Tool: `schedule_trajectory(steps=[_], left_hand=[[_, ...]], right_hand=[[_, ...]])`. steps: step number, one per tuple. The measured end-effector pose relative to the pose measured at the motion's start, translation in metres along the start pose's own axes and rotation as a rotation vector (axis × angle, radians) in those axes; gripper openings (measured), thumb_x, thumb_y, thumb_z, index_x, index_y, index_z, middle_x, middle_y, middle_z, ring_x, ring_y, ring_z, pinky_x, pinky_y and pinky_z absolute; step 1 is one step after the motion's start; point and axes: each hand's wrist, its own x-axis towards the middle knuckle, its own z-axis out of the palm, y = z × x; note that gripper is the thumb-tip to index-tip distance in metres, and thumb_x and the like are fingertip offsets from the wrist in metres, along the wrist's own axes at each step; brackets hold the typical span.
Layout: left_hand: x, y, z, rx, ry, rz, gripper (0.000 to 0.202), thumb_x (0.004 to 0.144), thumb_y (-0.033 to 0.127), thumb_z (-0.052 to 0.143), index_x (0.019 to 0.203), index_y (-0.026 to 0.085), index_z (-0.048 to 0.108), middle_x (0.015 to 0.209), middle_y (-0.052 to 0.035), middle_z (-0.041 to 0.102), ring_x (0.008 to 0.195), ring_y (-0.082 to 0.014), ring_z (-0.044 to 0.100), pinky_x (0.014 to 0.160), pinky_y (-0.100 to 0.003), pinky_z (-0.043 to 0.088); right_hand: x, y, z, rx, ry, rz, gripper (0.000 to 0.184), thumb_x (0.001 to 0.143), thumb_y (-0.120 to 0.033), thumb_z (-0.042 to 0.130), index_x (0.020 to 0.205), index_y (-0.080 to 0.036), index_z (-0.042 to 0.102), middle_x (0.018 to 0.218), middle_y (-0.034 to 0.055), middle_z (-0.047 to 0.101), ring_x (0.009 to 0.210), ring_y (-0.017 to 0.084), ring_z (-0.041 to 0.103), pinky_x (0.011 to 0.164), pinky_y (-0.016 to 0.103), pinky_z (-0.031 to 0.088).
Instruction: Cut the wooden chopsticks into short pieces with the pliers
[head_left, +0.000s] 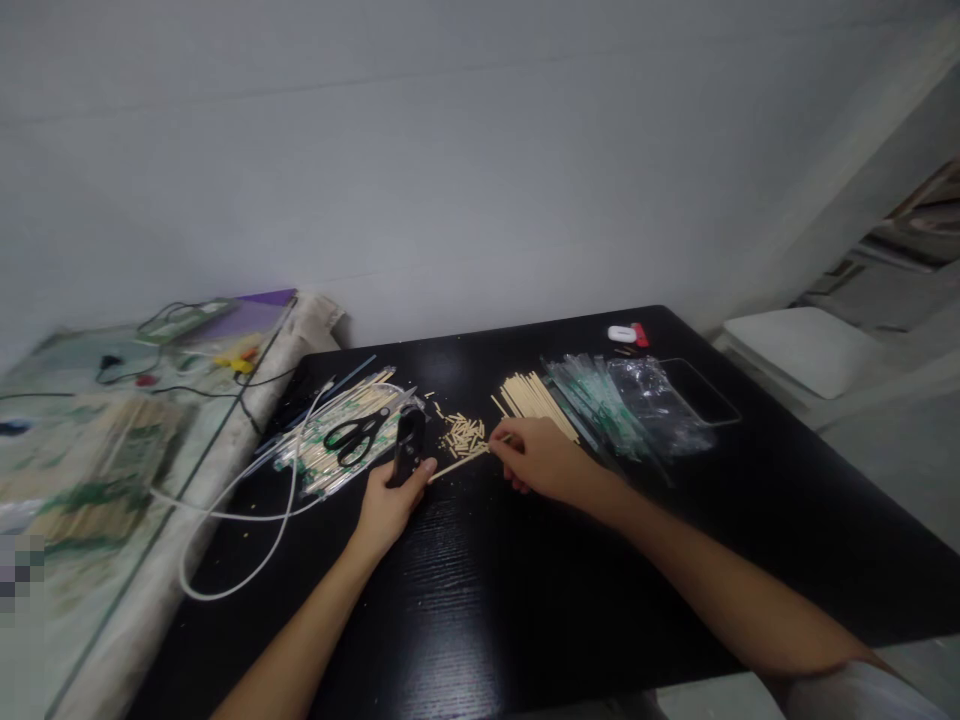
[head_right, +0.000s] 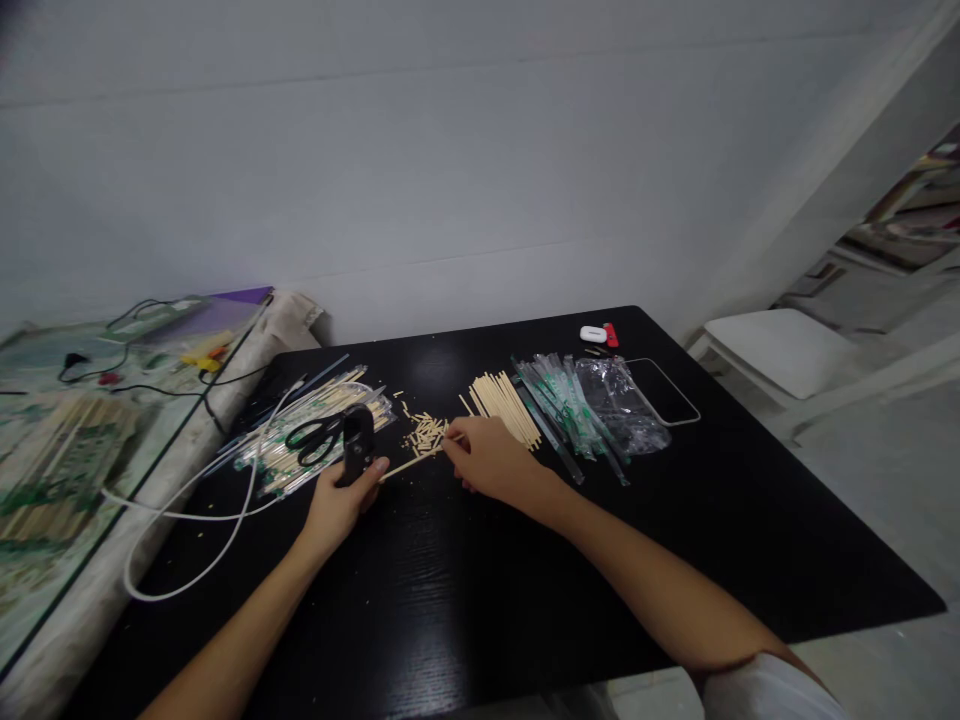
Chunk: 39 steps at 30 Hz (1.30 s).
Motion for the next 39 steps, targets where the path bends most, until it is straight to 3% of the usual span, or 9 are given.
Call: schedule_trajectory(steps=[5,11,18,21,23,25,29,33,39], left_hand=[[-0.003,0.003,0.003,0.077,0.004,0.037,0.051,0.072,0.052,0.081,0.051,0.017,0.051,0.05,0.005,0.042,0.049,-0.008,0.035,0.046,-0.022,0.025],[0.0,-0.003,0.001,0.123,-0.042,0.032,0.046,0.08,0.057,0.074,0.062,0.016,0.062,0.049,0.0045,0.046,0.046,-0.0091,0.037,0.043,-0.022,0.023],[0.0,-0.006,0.001,0.115,-0.062,0.041,0.049,0.078,0.056,0.075,0.057,0.018,0.052,0.051,0.0049,0.043,0.048,-0.0087,0.035,0.044,-0.022,0.024],[-0.006,-0.004,0.008,0.112,-0.096,0.055,0.05,0.078,0.055,0.076,0.055,0.018,0.052,0.052,0.0044,0.043,0.05,-0.0091,0.035,0.046,-0.022,0.026],[-0.009,-0.001,0.011,0.111,-0.119,0.076,0.048,0.078,0.054,0.075,0.055,0.017,0.054,0.053,0.0037,0.045,0.052,-0.0097,0.036,0.048,-0.023,0.029],[-0.011,0.001,0.012,0.121,-0.142,0.116,0.045,0.081,0.053,0.073,0.058,0.017,0.058,0.056,0.0028,0.048,0.054,-0.0108,0.039,0.051,-0.023,0.032],[-0.01,0.004,0.005,0.197,-0.088,0.216,0.039,0.088,0.049,0.067,0.066,0.017,0.064,0.061,0.0016,0.054,0.058,-0.0131,0.045,0.056,-0.024,0.037],[-0.007,0.008,-0.006,0.346,0.024,0.334,0.03,0.093,0.044,0.063,0.077,0.018,0.066,0.07,0.0,0.062,0.068,-0.0169,0.055,0.064,-0.026,0.042],[-0.007,0.014,-0.007,0.507,-0.045,0.47,0.023,0.099,0.037,0.055,0.108,0.02,0.069,0.103,-0.0058,0.071,0.096,-0.0222,0.065,0.088,-0.032,0.048]], right_hand=[[-0.01,-0.008,0.001,-0.288,-0.104,0.041,0.018,0.102,-0.021,0.053,0.091,-0.016,0.065,0.061,0.0023,0.068,0.046,0.014,0.063,0.05,0.024,0.045],[-0.005,-0.012,0.0,-0.404,-0.072,0.103,0.025,0.107,-0.024,0.045,0.099,-0.013,0.066,0.071,0.0068,0.073,0.057,0.017,0.069,0.056,0.025,0.045],[-0.014,-0.006,0.007,-0.778,-0.183,-0.067,0.032,0.102,-0.035,0.056,0.087,-0.014,0.075,0.087,0.0139,0.075,0.087,0.028,0.072,0.074,0.034,0.048],[-0.021,-0.003,0.018,-0.615,-0.255,-0.228,0.03,0.099,-0.041,0.063,0.089,-0.016,0.074,0.095,0.0121,0.073,0.089,0.025,0.07,0.077,0.032,0.049],[-0.022,-0.001,0.027,-0.435,-0.233,-0.306,0.016,0.098,-0.032,0.066,0.097,-0.016,0.072,0.103,0.0111,0.073,0.094,0.023,0.069,0.08,0.03,0.049],[-0.021,0.001,0.034,-0.253,-0.201,-0.299,0.006,0.097,-0.019,0.064,0.101,-0.016,0.068,0.099,0.0079,0.074,0.089,0.019,0.069,0.078,0.028,0.048],[-0.015,0.003,0.04,-0.038,-0.16,-0.28,0.014,0.097,-0.011,0.058,0.104,-0.018,0.068,0.082,0.0004,0.073,0.074,0.014,0.067,0.071,0.025,0.047],[-0.009,0.004,0.033,0.032,-0.035,-0.306,0.021,0.097,-0.021,0.06,0.114,-0.022,0.072,0.074,-0.0026,0.069,0.065,0.013,0.063,0.065,0.023,0.046],[-0.007,0.002,0.028,0.194,0.043,-0.359,0.023,0.1,-0.032,0.057,0.112,-0.02,0.073,0.078,-0.0001,0.072,0.064,0.013,0.062,0.062,0.024,0.047]])
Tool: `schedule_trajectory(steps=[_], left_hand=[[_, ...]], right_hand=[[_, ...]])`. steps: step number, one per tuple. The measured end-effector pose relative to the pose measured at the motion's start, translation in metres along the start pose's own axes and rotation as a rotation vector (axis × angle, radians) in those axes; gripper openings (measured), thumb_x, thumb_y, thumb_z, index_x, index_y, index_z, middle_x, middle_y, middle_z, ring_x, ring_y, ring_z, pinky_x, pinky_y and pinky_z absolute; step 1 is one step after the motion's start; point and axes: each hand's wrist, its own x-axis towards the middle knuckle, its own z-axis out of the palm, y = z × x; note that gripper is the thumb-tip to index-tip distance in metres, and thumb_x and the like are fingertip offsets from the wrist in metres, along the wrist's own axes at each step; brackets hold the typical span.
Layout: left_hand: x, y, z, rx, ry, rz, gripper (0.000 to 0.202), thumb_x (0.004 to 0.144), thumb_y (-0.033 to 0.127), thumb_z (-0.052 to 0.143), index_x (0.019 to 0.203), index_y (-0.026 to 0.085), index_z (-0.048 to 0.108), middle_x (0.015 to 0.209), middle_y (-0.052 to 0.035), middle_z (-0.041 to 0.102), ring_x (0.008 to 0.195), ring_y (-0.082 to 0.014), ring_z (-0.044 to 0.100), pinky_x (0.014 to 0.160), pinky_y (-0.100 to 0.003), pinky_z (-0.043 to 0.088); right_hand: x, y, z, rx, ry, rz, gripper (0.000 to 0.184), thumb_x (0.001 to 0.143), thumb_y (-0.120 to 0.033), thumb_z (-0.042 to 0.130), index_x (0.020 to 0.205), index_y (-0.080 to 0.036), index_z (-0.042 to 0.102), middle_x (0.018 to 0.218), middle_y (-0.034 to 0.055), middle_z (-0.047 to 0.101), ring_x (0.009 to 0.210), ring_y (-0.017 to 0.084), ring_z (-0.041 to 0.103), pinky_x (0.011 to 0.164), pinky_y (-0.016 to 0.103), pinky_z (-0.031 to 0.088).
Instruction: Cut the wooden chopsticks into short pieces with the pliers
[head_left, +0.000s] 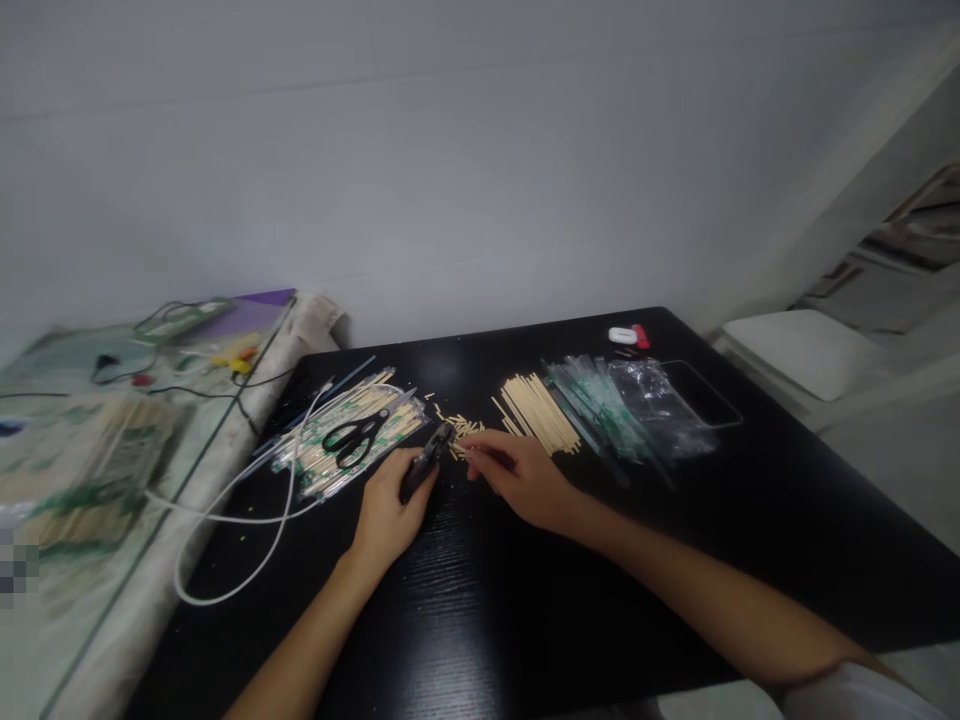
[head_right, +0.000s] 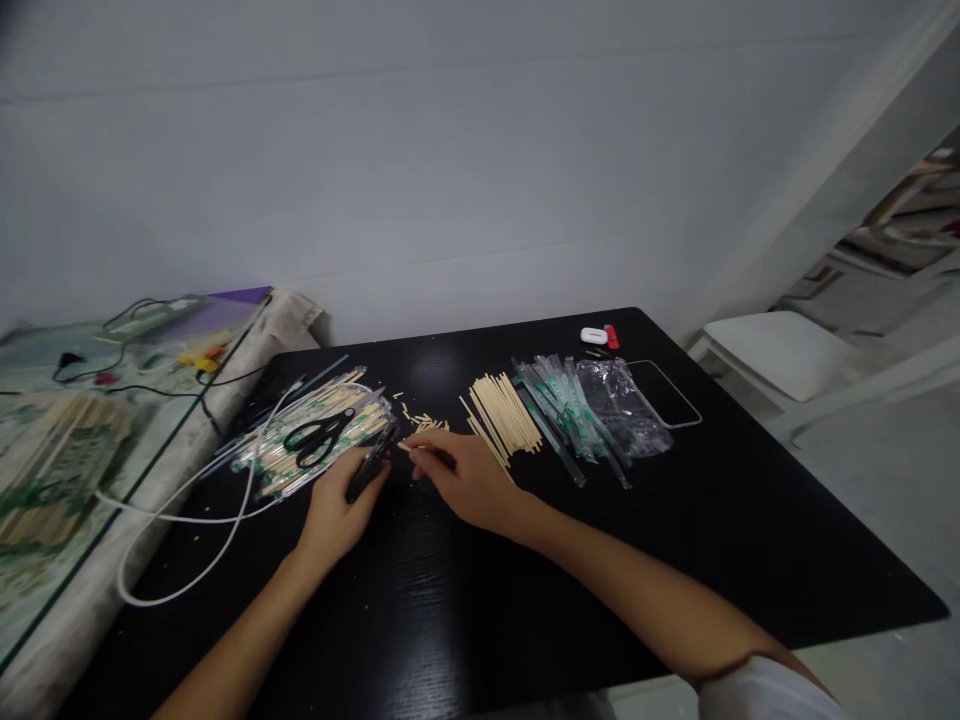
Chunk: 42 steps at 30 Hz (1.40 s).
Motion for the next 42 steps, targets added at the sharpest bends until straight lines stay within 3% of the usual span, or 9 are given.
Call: schedule_trajectory(steps=[7,15,27,42], left_hand=[[-0.0012,0.0066,0.005,0.082,0.007,0.061,0.021,0.097,0.031,0.055,0.111,0.02,0.065,0.103,-0.0083,0.069,0.096,-0.0241,0.064,0.087,-0.036,0.05],[-0.005,0.007,0.0064,0.106,-0.031,0.022,0.015,0.095,0.027,0.053,0.104,0.021,0.063,0.095,-0.0069,0.068,0.088,-0.0235,0.065,0.082,-0.036,0.05],[-0.007,0.0072,0.0065,0.123,-0.068,0.036,0.013,0.097,0.03,0.052,0.1,0.02,0.061,0.091,-0.0044,0.066,0.083,-0.0208,0.063,0.078,-0.032,0.049],[-0.006,0.0098,0.005,0.085,-0.116,-0.024,0.012,0.097,0.03,0.053,0.093,0.022,0.06,0.082,-0.0021,0.066,0.074,-0.0195,0.063,0.071,-0.029,0.045]], right_hand=[[0.001,-0.0032,-0.0006,-0.001,-0.025,0.012,0.02,0.101,-0.03,0.056,0.092,-0.019,0.071,0.085,0.001,0.072,0.065,0.013,0.06,0.064,0.024,0.047],[0.0014,0.0029,0.001,0.014,-0.021,-0.025,0.018,0.099,-0.026,0.057,0.089,-0.019,0.07,0.084,0.0008,0.071,0.079,0.016,0.064,0.073,0.026,0.047],[0.0019,-0.0038,-0.0011,-0.012,-0.071,0.054,0.028,0.1,-0.03,0.054,0.08,-0.019,0.068,0.064,-0.0035,0.057,0.058,0.012,0.05,0.061,0.024,0.039],[0.0036,0.0015,-0.0017,-0.023,-0.085,0.022,0.029,0.099,-0.031,0.054,0.074,-0.019,0.065,0.067,-0.0024,0.058,0.061,0.012,0.047,0.06,0.025,0.034]])
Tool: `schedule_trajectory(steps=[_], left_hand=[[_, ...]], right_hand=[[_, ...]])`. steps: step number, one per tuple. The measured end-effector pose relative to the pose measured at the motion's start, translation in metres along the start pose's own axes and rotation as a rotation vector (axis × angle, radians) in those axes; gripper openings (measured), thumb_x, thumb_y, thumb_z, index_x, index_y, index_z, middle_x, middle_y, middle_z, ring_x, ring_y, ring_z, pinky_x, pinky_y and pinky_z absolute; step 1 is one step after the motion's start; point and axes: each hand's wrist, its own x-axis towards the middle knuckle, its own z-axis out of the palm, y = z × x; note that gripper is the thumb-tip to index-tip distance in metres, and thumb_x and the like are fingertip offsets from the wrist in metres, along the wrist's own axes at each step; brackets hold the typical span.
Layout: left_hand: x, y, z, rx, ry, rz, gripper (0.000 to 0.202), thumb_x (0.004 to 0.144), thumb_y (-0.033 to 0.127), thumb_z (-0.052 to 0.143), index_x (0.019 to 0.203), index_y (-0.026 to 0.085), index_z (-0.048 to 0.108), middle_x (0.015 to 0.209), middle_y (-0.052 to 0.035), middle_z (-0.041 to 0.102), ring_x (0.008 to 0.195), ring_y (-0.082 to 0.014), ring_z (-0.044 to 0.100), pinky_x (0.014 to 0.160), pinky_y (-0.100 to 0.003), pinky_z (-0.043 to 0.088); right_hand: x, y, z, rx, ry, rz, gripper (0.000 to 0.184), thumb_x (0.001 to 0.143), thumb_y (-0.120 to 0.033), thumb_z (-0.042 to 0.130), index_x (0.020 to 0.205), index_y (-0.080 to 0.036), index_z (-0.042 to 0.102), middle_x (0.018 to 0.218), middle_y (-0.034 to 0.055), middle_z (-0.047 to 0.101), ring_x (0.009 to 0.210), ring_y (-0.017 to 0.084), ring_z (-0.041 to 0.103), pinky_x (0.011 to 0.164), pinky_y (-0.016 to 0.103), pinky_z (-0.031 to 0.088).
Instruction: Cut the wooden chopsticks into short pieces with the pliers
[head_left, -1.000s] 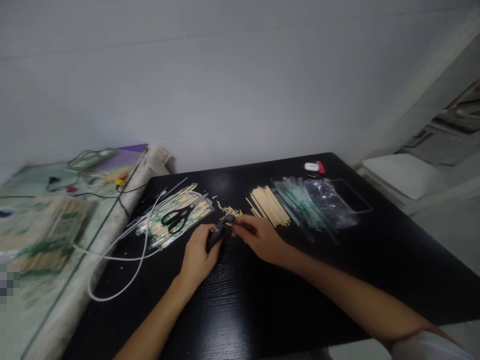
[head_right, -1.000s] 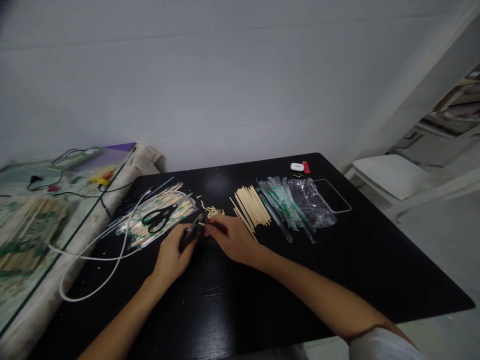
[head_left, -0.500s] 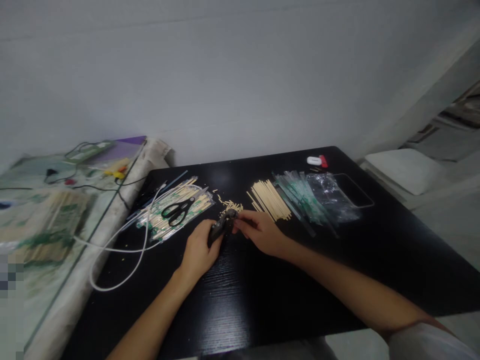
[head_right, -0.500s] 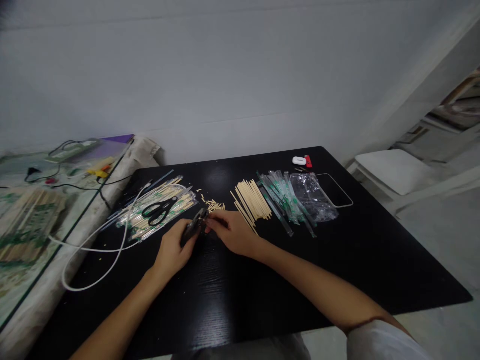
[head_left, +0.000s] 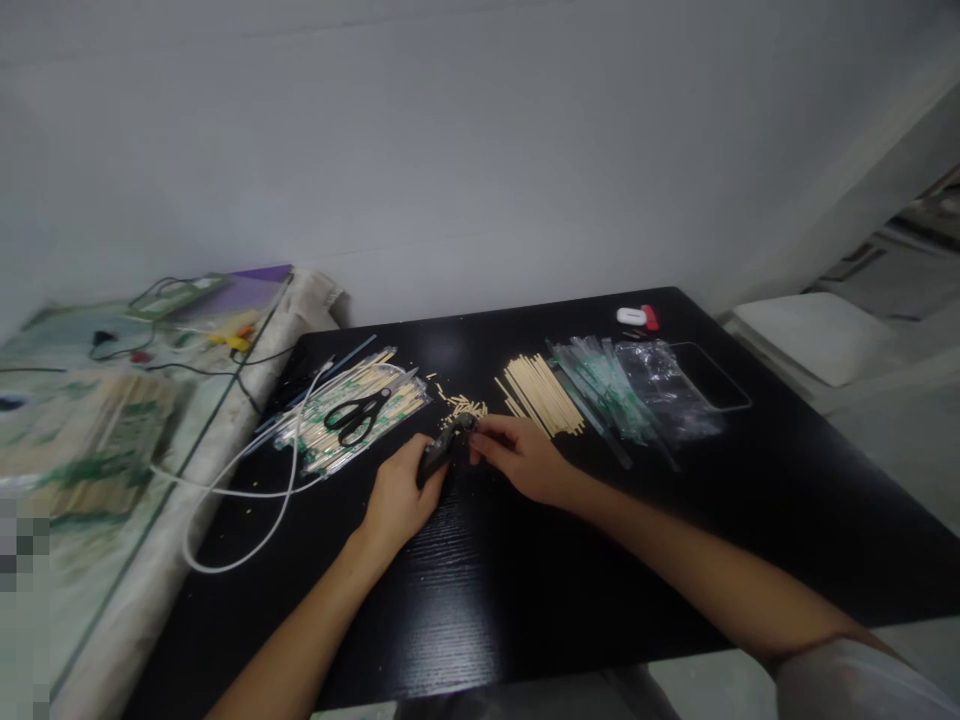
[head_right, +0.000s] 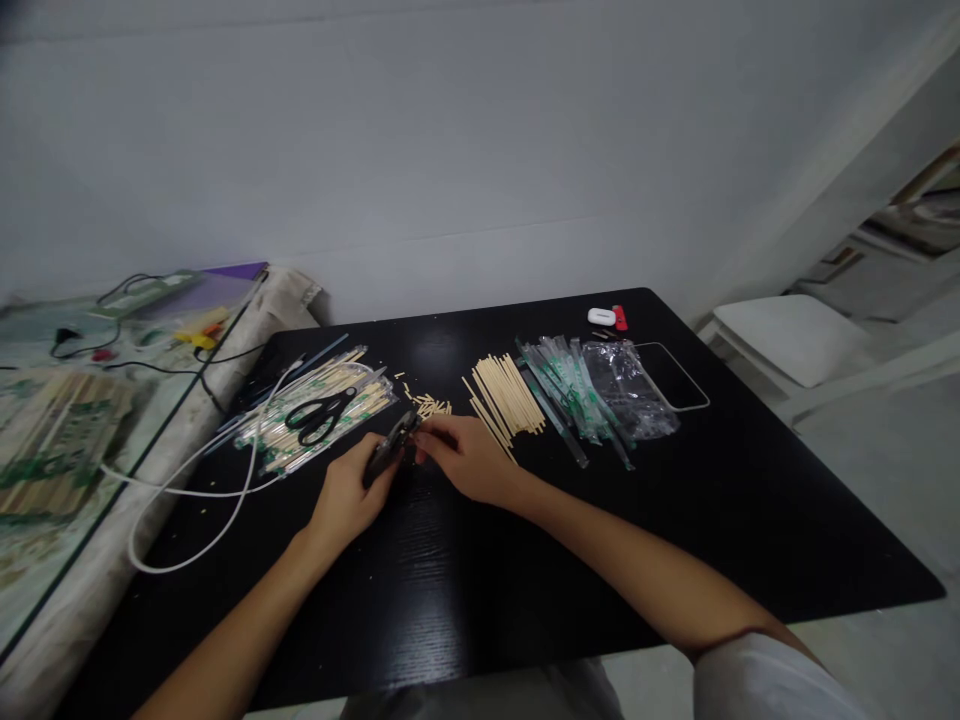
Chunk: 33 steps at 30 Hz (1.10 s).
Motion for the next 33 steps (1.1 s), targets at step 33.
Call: schedule_trajectory(steps=[33], left_hand=[[0.051,0.068,-0.045,0.137,0.072,0.188,0.009,0.093,0.023,0.056,0.1,0.02,0.06,0.087,-0.0021,0.066,0.078,-0.0194,0.06,0.071,-0.031,0.044]], right_hand=[[0.005,-0.062,-0.041,0.106,0.181,-0.171,0.022,0.099,-0.032,0.059,0.083,-0.017,0.066,0.075,0.0007,0.067,0.067,0.012,0.059,0.061,0.025,0.044]])
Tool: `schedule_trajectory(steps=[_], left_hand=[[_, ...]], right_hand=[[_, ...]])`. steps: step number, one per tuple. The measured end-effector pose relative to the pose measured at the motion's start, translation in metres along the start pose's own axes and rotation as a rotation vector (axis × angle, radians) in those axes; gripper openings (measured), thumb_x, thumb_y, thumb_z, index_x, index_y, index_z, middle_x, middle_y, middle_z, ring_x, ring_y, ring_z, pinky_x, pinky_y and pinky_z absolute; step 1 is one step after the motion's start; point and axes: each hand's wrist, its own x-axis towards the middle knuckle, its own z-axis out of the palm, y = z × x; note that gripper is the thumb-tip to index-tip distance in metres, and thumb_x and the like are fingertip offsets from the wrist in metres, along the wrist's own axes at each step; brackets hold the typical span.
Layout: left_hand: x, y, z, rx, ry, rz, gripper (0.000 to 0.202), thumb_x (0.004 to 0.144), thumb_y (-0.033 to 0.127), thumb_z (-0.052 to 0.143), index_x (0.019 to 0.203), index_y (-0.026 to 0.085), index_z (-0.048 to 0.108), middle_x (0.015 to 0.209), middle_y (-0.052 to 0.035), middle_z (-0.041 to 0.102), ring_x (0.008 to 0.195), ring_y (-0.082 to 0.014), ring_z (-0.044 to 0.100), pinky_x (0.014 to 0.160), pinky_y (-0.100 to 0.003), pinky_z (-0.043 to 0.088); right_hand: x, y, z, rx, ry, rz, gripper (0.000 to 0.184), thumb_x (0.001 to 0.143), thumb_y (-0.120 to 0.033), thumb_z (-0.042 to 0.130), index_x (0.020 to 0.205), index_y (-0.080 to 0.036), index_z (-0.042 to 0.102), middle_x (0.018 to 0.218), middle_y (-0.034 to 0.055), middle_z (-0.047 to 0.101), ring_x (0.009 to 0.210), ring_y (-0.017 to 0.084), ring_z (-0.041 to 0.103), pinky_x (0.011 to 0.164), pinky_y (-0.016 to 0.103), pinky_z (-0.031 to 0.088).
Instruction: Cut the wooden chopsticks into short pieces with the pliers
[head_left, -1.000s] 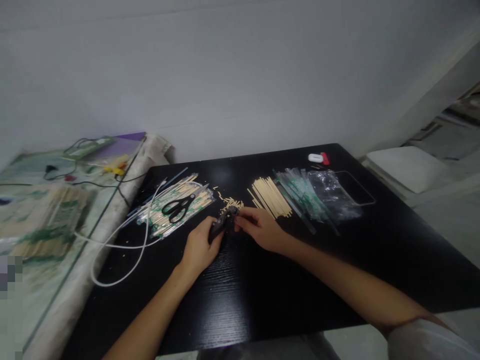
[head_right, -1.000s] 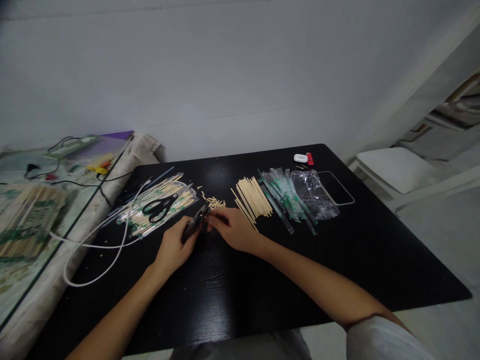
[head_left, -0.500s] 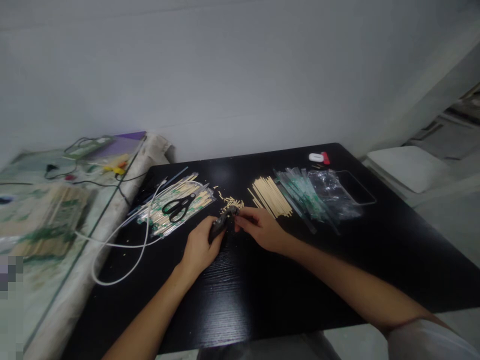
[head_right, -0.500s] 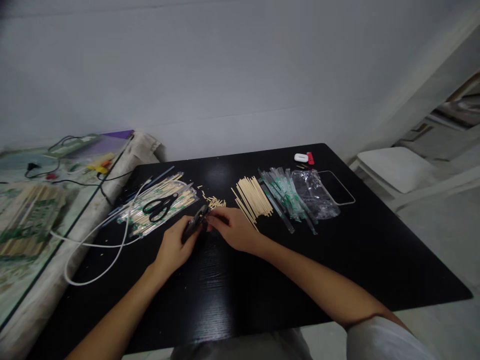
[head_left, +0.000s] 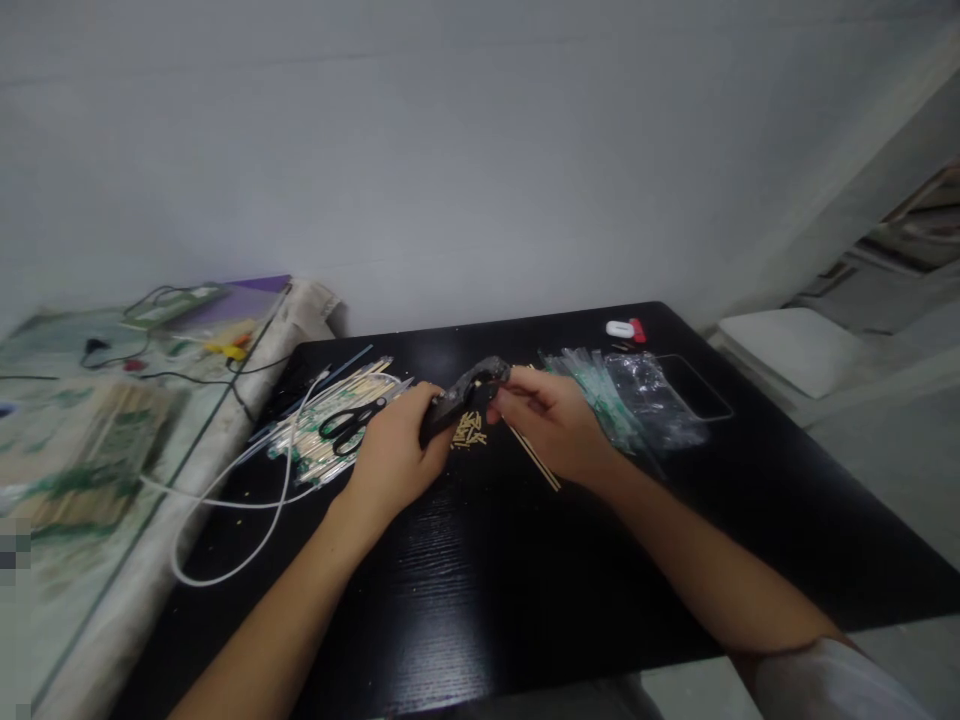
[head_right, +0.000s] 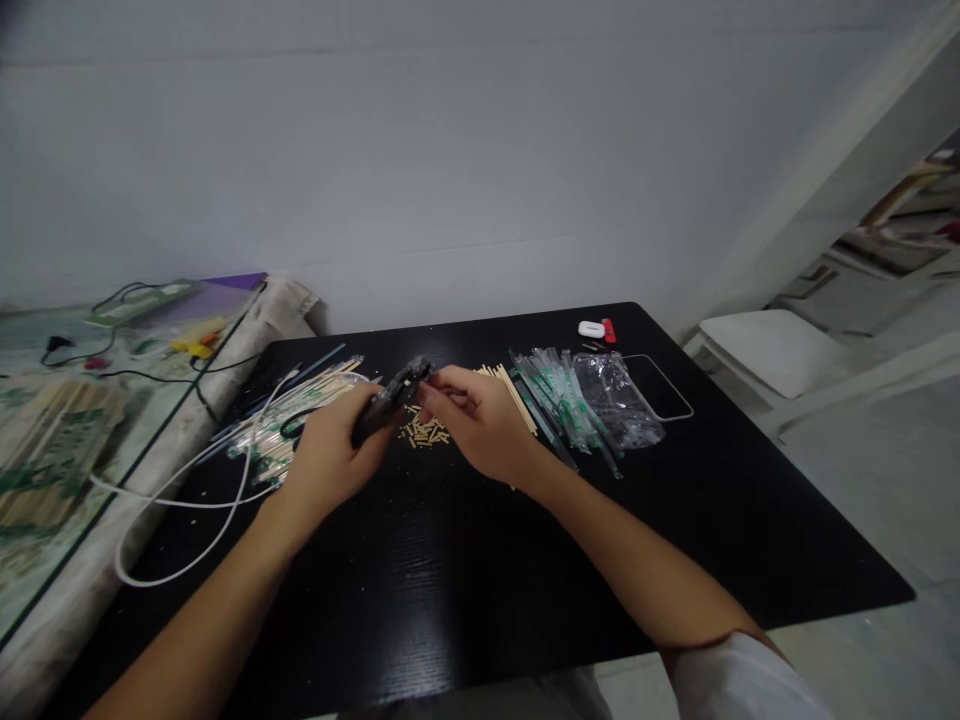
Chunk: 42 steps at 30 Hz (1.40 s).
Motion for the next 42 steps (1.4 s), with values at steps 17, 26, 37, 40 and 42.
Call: schedule_trajectory(steps=[17,26,37,40,42], left_hand=[[0.004,0.018,-0.013,-0.006,-0.001,0.045,0.006,0.095,0.026,0.058,0.095,0.02,0.059,0.083,-0.0007,0.064,0.074,-0.0172,0.057,0.067,-0.029,0.039],[0.003,0.02,-0.012,-0.012,-0.001,0.051,0.002,0.094,0.022,0.058,0.094,0.021,0.057,0.08,0.0004,0.062,0.071,-0.016,0.055,0.065,-0.028,0.038],[0.002,0.02,-0.011,0.018,-0.013,0.028,0.007,0.097,0.026,0.056,0.091,0.021,0.055,0.078,-0.0001,0.06,0.07,-0.0171,0.056,0.065,-0.029,0.04],[0.002,0.021,-0.012,0.013,-0.02,0.027,0.006,0.096,0.025,0.056,0.091,0.021,0.056,0.079,0.0001,0.061,0.07,-0.0169,0.055,0.065,-0.029,0.039],[0.002,0.021,-0.012,0.012,-0.028,0.018,0.006,0.095,0.024,0.056,0.09,0.021,0.056,0.078,0.0003,0.06,0.07,-0.0168,0.055,0.064,-0.029,0.038]], right_hand=[[-0.005,-0.022,-0.009,-0.204,0.059,-0.133,0.026,0.101,-0.027,0.059,0.077,-0.018,0.066,0.07,-0.0012,0.066,0.06,0.01,0.055,0.055,0.024,0.04],[-0.005,-0.021,-0.009,-0.215,0.055,-0.125,0.024,0.101,-0.028,0.059,0.08,-0.018,0.068,0.071,-0.0005,0.068,0.061,0.011,0.057,0.056,0.025,0.041],[-0.004,-0.014,-0.01,-0.235,0.059,-0.094,0.029,0.102,-0.035,0.059,0.08,-0.019,0.069,0.072,0.0004,0.069,0.06,0.011,0.056,0.055,0.026,0.041],[-0.004,-0.013,-0.01,-0.208,0.05,-0.079,0.031,0.102,-0.037,0.06,0.078,-0.018,0.068,0.07,0.0,0.067,0.058,0.01,0.054,0.054,0.025,0.039],[-0.004,-0.014,-0.01,-0.179,0.04,-0.068,0.032,0.101,-0.038,0.06,0.077,-0.018,0.067,0.069,-0.0004,0.065,0.057,0.01,0.052,0.053,0.025,0.039]])
